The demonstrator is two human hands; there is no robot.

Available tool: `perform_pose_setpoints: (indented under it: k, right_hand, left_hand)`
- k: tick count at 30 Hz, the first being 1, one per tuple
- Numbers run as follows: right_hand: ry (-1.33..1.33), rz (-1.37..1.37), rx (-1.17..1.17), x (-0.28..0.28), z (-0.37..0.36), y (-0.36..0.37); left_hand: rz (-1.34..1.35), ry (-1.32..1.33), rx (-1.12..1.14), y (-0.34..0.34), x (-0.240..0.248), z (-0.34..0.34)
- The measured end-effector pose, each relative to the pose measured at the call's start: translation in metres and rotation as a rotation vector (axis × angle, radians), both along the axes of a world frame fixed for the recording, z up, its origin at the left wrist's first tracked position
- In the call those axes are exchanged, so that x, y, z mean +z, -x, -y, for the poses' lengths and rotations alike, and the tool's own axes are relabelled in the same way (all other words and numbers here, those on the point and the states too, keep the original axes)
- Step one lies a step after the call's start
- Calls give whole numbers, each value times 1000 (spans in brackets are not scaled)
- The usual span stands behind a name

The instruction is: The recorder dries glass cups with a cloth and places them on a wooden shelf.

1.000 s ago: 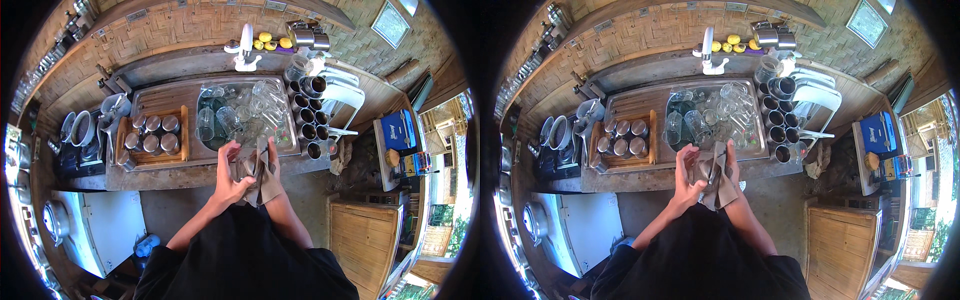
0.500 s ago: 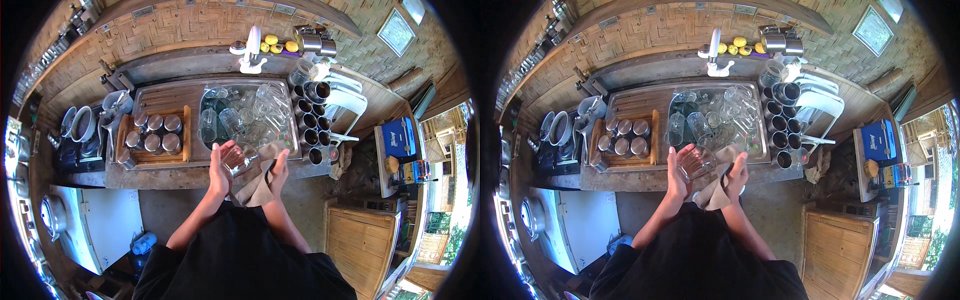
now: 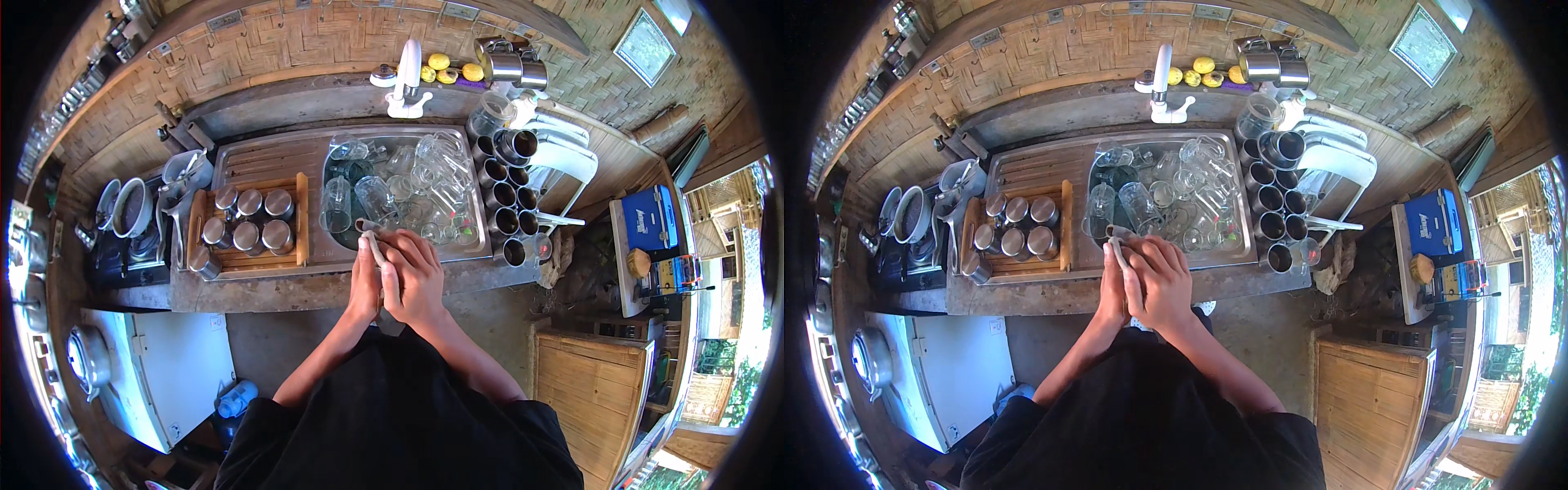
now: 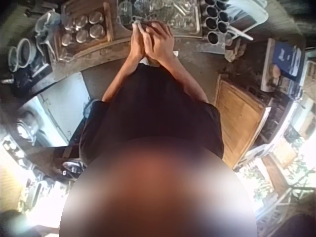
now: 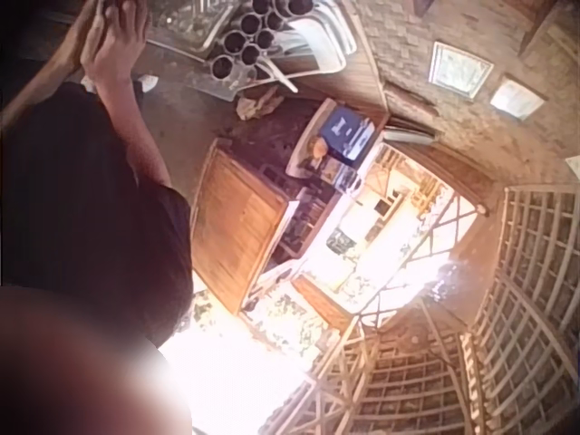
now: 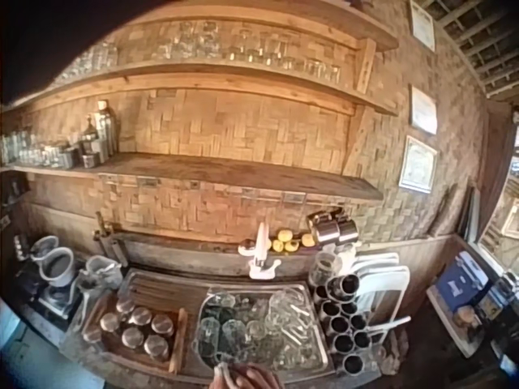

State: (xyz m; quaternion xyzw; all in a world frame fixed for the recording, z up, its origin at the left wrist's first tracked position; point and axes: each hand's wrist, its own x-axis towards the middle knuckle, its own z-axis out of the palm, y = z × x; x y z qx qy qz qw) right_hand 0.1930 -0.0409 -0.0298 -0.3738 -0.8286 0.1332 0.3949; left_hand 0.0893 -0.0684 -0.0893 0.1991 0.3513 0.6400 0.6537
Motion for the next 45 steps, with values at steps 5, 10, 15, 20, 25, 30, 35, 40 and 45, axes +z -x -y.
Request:
perform_pose_setpoints:
  k: [5, 10, 15, 20, 25, 30, 35, 40, 45]
  right_hand:
    - [144, -189, 37, 3, -5, 5]
    - [293, -271, 22, -17, -7, 6]
    - [667, -591, 128, -34, -15, 0]
    - [958, -812, 167, -33, -18, 1]
    - [980, -1054, -34, -51, -22, 0]
    - [1168, -1226, -100, -33, -26, -8]
    - [1497, -1668, 21, -44, -27, -14]
    - [1393, -1658, 99, -36, -22, -5]
    - [833, -875, -50, -59, -20, 5]
  left_hand:
    - [-413, -110, 136, 6, 10, -1]
    - [-510, -132, 198, 11, 20, -1]
    - [-1058, -391, 276, 21, 24, -2]
    - [-1385, -669, 267, 30, 33, -7]
    - [-1381, -824, 145, 30, 41, -8]
    - [-1319, -942, 105, 26, 34, -5]
    - [-1172, -958, 150, 22, 27, -3]
    - [-1218, -783, 169, 29, 27, -4]
    - [-1212, -697, 220, 34, 20, -15]
